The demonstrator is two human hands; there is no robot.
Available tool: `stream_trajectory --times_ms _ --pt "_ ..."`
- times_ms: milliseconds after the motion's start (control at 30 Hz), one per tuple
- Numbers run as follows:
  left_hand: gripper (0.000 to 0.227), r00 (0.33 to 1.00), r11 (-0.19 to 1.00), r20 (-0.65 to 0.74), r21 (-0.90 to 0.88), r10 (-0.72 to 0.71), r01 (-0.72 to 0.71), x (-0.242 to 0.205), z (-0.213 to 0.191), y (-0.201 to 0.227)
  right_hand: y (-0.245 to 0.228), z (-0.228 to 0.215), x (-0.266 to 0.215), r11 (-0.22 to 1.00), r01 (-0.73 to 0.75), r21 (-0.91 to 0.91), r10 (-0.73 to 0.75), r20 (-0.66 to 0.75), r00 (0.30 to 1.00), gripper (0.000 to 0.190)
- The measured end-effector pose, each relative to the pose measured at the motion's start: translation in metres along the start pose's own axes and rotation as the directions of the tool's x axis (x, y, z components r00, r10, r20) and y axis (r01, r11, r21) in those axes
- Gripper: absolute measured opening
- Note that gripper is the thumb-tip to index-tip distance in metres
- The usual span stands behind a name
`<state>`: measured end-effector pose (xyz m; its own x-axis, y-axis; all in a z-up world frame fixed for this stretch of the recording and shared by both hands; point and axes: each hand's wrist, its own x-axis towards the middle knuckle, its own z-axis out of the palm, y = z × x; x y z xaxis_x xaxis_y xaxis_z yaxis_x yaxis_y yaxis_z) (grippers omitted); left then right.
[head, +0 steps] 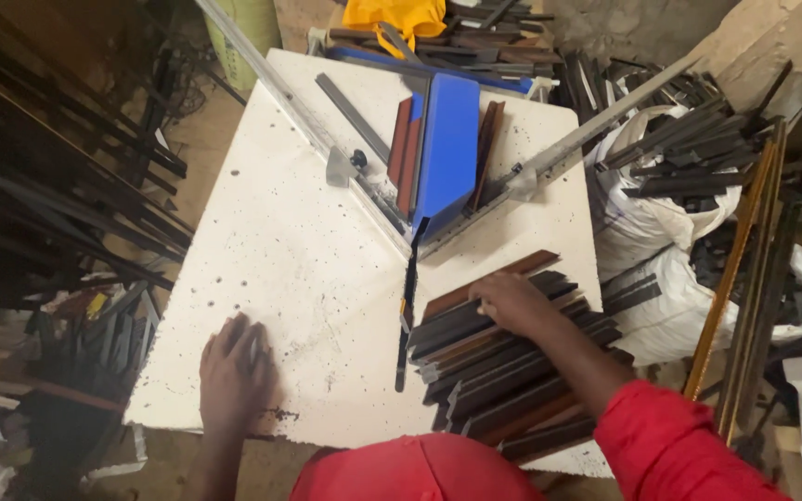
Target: The person repeatedly places short wooden strips into a miter saw, aligns them against the fence, and cuts them one at a time. The cut pieces are stacked on the table. The person handles the wood by hand and uses the saw to perform the cuts.
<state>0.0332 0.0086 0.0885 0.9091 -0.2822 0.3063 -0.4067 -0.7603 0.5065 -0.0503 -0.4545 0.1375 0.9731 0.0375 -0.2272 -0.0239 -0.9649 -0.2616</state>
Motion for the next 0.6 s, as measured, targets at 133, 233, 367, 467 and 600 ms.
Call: stream_trajectory --times_ms 133,233,367,467,600 --pt "0.036 0.999 1.0 -0.043 -0.008 0.03 -0.03 -0.001 0.003 -0.005 0.011 -0.001 0.006 0.99 0.123 0.07 -0.13 0.103 0.986 0.03" --pt "0.037 0.997 0.999 -0.054 0.002 0.051 -0.051 0.002 0.009 -0.005 0.013 -0.01 0.009 0.992 0.127 -0.018 -0.123 0.145 0.982 0.03" --pt "0.036 0.999 0.977 -0.011 -0.21 0.035 -0.036 -0.004 0.049 0.008 0.038 0.019 0.005 0.995 0.043 -0.089 -0.043 0.005 0.999 0.035" --pt "0.037 0.969 0.937 0.123 -0.306 0.216 -0.17 0.028 0.061 0.078 0.051 0.026 0.01 0.993 0.101 -0.059 -0.106 -0.08 0.991 0.039" --pt "0.043 0.862 0.887 0.324 -0.385 0.39 -0.256 0.053 0.088 0.141 0.034 0.005 0.005 0.995 0.094 -0.028 -0.092 0.047 0.995 0.031"
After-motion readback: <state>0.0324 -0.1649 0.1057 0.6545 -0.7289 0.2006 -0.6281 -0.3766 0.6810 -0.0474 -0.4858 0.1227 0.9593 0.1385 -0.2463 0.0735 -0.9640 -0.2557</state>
